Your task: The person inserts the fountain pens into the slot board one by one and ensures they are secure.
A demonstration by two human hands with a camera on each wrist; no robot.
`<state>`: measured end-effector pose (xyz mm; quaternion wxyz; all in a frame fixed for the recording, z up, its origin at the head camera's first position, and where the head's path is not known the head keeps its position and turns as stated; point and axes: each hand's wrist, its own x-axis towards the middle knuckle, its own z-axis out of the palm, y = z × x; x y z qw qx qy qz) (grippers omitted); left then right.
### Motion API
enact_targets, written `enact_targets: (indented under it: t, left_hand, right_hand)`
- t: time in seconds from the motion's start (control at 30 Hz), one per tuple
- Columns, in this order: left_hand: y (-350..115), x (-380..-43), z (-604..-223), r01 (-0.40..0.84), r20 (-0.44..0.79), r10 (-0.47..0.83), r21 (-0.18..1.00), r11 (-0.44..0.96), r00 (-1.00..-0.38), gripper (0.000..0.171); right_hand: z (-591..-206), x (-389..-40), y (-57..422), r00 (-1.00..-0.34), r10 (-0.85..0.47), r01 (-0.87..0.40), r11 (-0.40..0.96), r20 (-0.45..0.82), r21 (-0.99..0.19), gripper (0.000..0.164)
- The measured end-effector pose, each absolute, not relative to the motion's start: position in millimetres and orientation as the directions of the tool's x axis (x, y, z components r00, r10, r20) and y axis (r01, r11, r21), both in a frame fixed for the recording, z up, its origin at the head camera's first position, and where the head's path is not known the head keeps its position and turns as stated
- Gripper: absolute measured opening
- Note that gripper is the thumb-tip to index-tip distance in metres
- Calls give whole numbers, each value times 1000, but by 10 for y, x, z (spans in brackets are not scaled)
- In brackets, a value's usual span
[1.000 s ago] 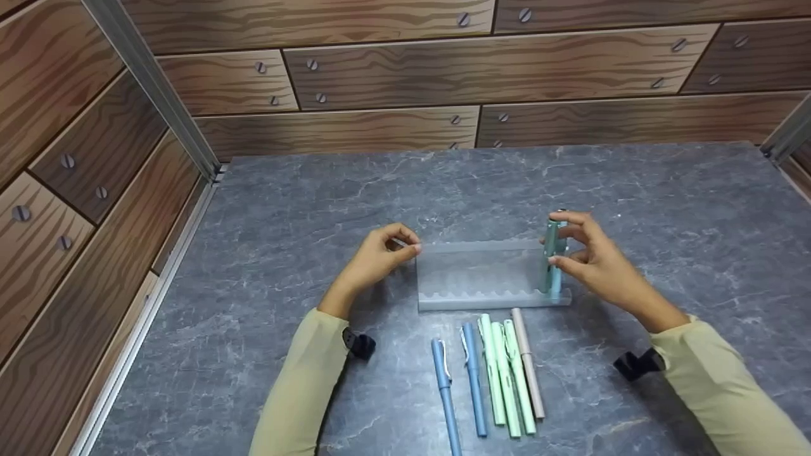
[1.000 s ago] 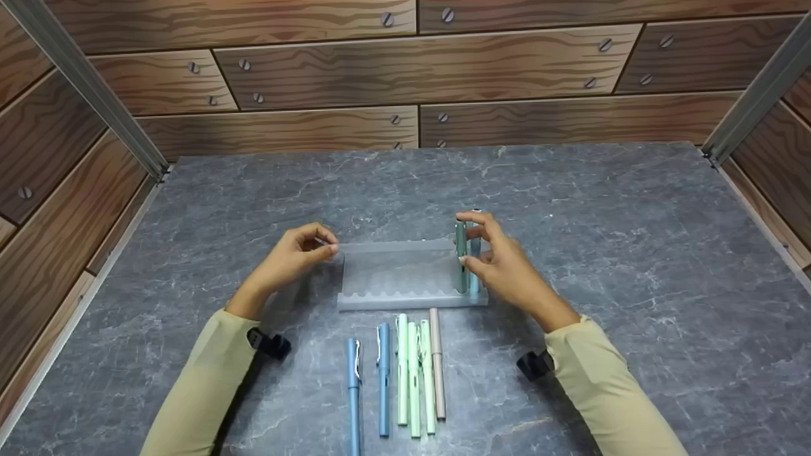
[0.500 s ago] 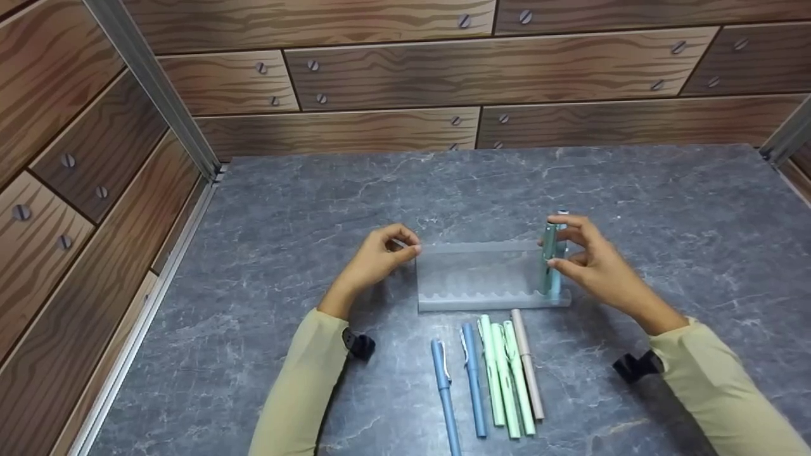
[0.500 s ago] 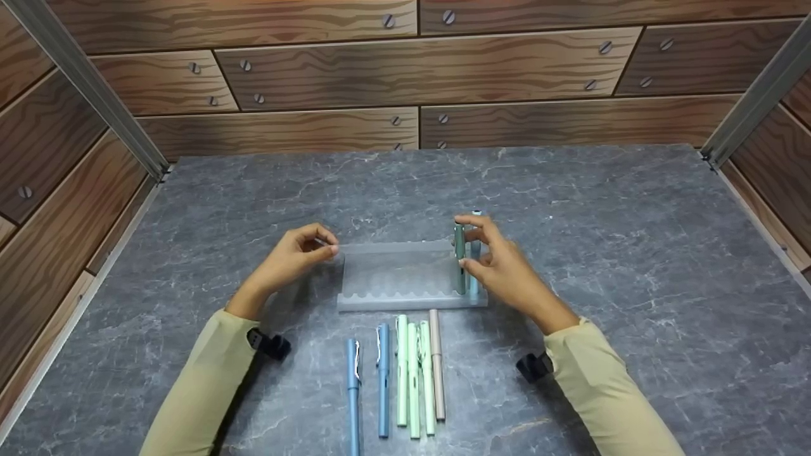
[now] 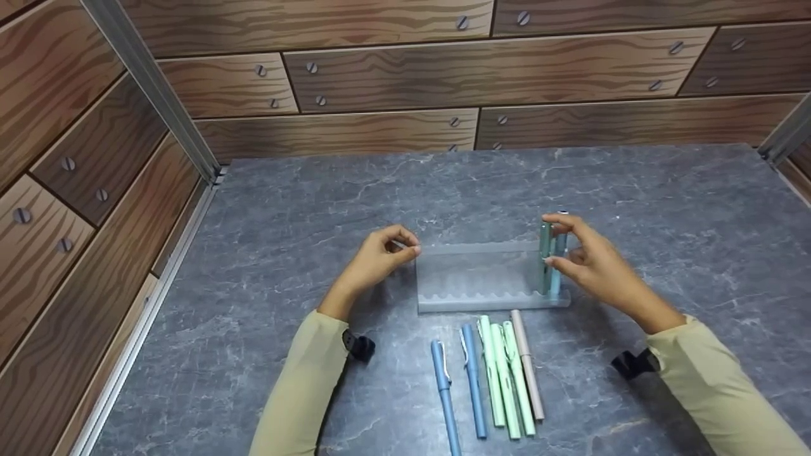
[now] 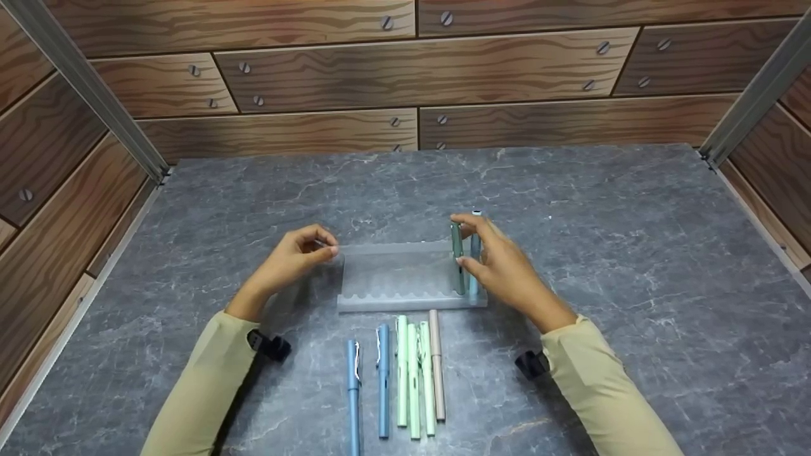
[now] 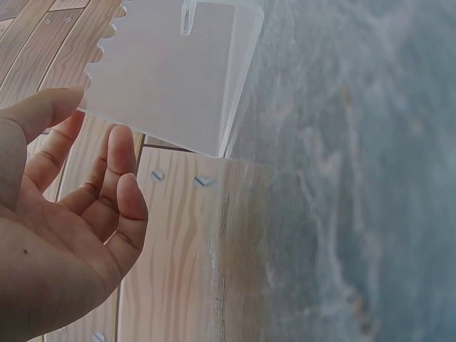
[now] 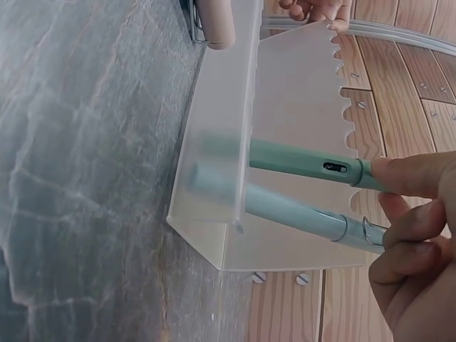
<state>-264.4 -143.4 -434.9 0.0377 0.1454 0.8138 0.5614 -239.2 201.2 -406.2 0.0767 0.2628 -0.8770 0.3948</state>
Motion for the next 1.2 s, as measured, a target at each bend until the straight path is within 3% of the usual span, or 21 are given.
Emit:
enact_targets:
  t: [0.2,0.4,1.2]
  left_hand:
    - [-1436,-2638,-4347,192,98,274,920,341,-957,13]
    - [-1434,-2628,-4343,184,89,272,920,346,-958,13]
    - [-1440,-2644,-4353,204,106,292,923,328,-951,13]
  right_hand:
    - [-4071,-2410,1996,-827,-391,-562,584,403,-586,65]
    - [-4060,-2406,1995,-850,-355,-525,630,389,-572,65]
    - [-4006,-2462,2041,-924,-317,-380,695,215,-610,65]
